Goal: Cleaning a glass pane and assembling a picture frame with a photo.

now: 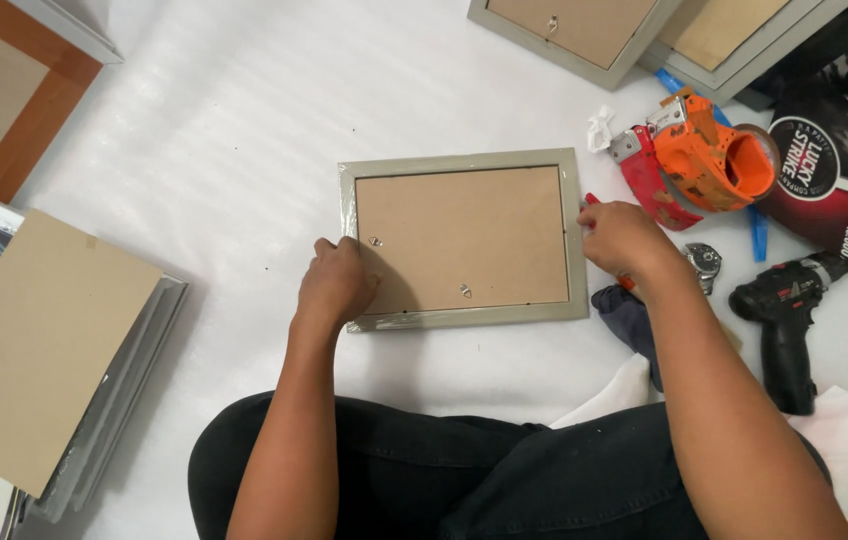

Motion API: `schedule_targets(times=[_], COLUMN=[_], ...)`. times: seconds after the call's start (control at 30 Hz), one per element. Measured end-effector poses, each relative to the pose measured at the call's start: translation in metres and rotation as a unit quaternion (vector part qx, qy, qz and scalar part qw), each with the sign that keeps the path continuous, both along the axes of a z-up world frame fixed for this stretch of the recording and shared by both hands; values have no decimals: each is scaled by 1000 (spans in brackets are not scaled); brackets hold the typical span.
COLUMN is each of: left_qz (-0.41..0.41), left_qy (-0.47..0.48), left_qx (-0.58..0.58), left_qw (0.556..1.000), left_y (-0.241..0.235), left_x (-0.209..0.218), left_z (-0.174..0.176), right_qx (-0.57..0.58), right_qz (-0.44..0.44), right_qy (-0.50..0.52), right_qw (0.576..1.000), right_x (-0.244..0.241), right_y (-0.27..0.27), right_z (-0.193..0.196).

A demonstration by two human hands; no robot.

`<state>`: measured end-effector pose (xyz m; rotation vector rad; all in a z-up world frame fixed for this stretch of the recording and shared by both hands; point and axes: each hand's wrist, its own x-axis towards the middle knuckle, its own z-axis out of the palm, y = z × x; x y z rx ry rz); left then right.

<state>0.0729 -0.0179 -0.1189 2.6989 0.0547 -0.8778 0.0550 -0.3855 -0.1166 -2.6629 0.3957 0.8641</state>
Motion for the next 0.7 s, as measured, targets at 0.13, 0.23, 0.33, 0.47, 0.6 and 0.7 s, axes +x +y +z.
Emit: schedule_targets(times=[0.13, 0.23, 0.33, 0.47, 0.6, 0.7], left_qz=[9, 10, 53, 53, 60, 68], left_qy=[32, 38, 46, 49, 53, 59], left_qx=[-46, -60, -97, -105, -107, -128], left_qw=[998, 997, 993, 992, 991, 988], left_y=[11, 16, 15, 13, 10, 10], left_x=[-1, 0, 5, 3, 1, 2], left_z=[-3, -11, -3, 4, 14, 14], right_qx=[53, 80, 147, 169, 201, 221], right_qz=[-36, -55, -140, -155, -194, -210], right_qy=[27, 32, 24, 15, -2, -13], right_qw=[998, 995, 979, 973, 960, 952], right_x=[-8, -12, -10, -5, -9, -8], right_y=[7, 16, 17, 8, 20, 15], right_z=[5, 22, 25, 7, 21, 6])
